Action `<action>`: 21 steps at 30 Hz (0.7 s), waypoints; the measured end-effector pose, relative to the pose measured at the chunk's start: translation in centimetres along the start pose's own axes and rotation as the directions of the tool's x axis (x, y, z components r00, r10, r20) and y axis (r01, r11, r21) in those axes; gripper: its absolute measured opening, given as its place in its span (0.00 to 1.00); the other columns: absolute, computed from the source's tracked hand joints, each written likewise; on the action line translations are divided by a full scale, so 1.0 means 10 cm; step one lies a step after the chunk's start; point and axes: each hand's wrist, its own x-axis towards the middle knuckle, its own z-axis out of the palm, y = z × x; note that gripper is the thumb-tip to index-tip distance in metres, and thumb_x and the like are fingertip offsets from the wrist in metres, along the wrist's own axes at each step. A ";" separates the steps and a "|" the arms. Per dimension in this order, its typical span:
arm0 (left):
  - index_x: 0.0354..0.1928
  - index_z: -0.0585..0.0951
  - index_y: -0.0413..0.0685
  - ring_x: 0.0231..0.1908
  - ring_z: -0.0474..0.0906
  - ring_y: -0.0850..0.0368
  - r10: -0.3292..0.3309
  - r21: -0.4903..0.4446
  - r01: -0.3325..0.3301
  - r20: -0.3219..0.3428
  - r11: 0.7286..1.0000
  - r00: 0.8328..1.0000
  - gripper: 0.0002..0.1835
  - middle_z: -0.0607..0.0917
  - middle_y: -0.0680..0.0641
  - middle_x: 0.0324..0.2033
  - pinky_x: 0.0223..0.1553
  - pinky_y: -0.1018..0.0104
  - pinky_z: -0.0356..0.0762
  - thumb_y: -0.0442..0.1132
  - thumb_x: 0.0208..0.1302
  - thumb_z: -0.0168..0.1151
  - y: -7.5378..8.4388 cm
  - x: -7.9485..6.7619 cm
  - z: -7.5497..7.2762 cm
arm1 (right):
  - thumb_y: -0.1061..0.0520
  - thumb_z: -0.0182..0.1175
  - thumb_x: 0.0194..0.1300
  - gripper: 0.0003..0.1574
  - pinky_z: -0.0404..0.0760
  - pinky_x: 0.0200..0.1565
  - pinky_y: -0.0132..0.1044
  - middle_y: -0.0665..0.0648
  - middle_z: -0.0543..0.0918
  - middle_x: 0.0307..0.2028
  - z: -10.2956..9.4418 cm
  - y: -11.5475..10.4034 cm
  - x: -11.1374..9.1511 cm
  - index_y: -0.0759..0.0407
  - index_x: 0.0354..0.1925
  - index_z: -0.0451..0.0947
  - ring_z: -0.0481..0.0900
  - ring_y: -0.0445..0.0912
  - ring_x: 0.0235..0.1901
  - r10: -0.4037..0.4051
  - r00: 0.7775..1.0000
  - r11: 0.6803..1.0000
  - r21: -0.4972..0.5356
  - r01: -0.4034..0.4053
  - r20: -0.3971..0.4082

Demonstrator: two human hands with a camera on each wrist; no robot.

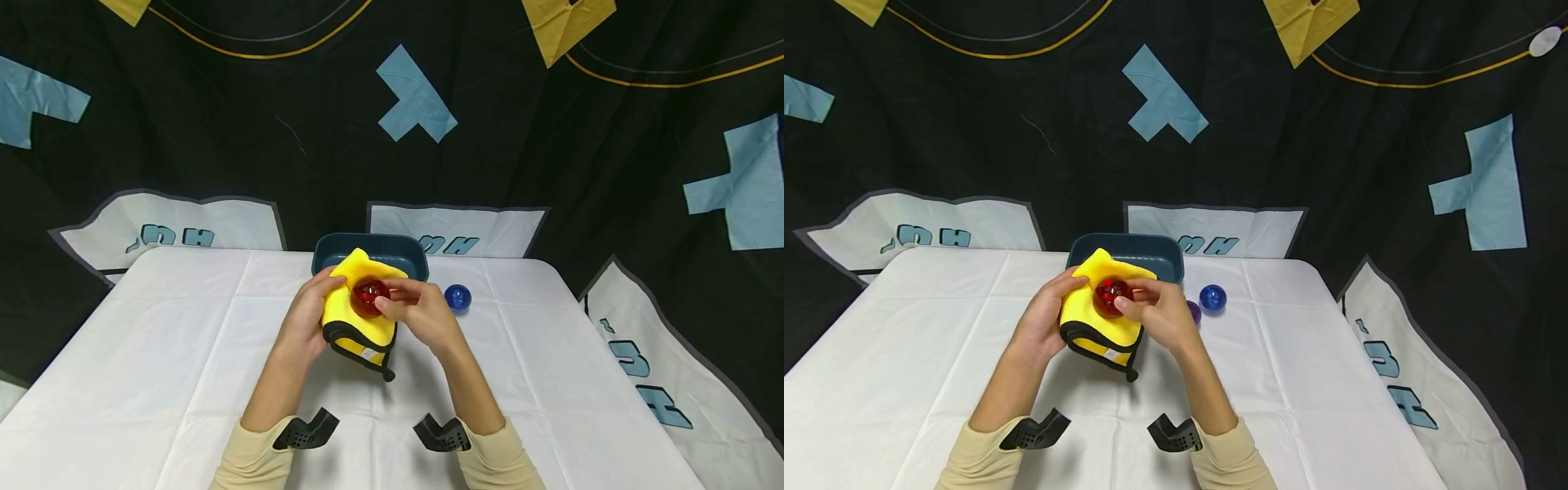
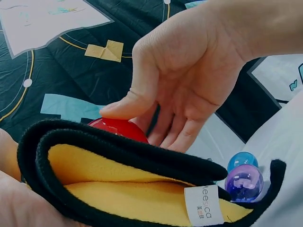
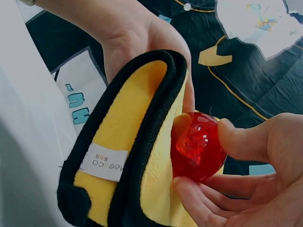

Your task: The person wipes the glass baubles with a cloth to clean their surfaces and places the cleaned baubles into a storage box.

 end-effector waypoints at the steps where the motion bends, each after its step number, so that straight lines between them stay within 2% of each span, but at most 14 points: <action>1: 0.74 0.65 0.53 0.68 0.65 0.51 0.001 0.002 -0.001 0.001 1.000 1.000 0.26 0.66 0.47 0.70 0.70 0.61 0.70 0.40 0.76 0.48 0.00 0.00 0.00 | 0.50 0.68 0.65 0.25 0.85 0.53 0.44 0.57 0.87 0.48 0.00 0.01 0.01 0.57 0.59 0.82 0.84 0.49 0.43 0.011 1.000 1.000 0.001 -0.011 0.012; 6: 0.72 0.66 0.53 0.67 0.65 0.52 0.006 0.003 -0.006 -0.001 1.000 1.000 0.25 0.67 0.48 0.69 0.68 0.62 0.72 0.41 0.76 0.49 0.00 0.00 -0.01 | 0.40 0.62 0.69 0.28 0.83 0.52 0.46 0.57 0.88 0.42 0.00 0.03 0.04 0.59 0.53 0.84 0.84 0.49 0.38 0.056 0.996 0.998 0.021 -0.057 0.063; 11: 0.72 0.66 0.53 0.67 0.65 0.52 0.016 -0.014 -0.016 0.008 1.000 1.000 0.24 0.67 0.47 0.68 0.68 0.63 0.72 0.41 0.76 0.48 0.00 0.00 -0.01 | 0.36 0.61 0.69 0.29 0.82 0.52 0.46 0.57 0.86 0.40 0.01 0.02 0.04 0.58 0.52 0.84 0.83 0.50 0.38 0.052 0.997 0.998 -0.021 -0.051 0.061; 16: 0.72 0.66 0.53 0.67 0.65 0.52 0.019 -0.024 -0.018 0.011 1.000 1.000 0.24 0.67 0.48 0.68 0.68 0.63 0.72 0.41 0.76 0.48 0.00 0.01 -0.01 | 0.43 0.65 0.68 0.26 0.84 0.56 0.45 0.57 0.85 0.48 0.05 0.02 0.02 0.56 0.57 0.80 0.82 0.50 0.47 -0.050 0.998 0.999 -0.021 0.049 -0.036; 19: 0.72 0.67 0.53 0.67 0.66 0.52 0.017 -0.021 -0.017 0.015 1.000 1.000 0.24 0.67 0.47 0.68 0.69 0.62 0.71 0.40 0.76 0.48 0.00 0.01 -0.01 | 0.52 0.68 0.66 0.22 0.83 0.58 0.45 0.56 0.85 0.52 0.08 0.01 -0.01 0.55 0.57 0.80 0.82 0.50 0.52 -0.149 0.982 0.988 0.025 0.153 -0.118; 21: 0.72 0.67 0.53 0.67 0.66 0.52 0.012 -0.019 -0.012 0.016 1.000 1.000 0.24 0.67 0.47 0.68 0.69 0.62 0.71 0.41 0.76 0.48 0.00 0.01 0.00 | 0.55 0.68 0.66 0.19 0.83 0.59 0.45 0.55 0.85 0.52 0.08 0.00 -0.04 0.54 0.54 0.82 0.83 0.50 0.53 -0.190 0.972 0.980 0.038 0.197 -0.141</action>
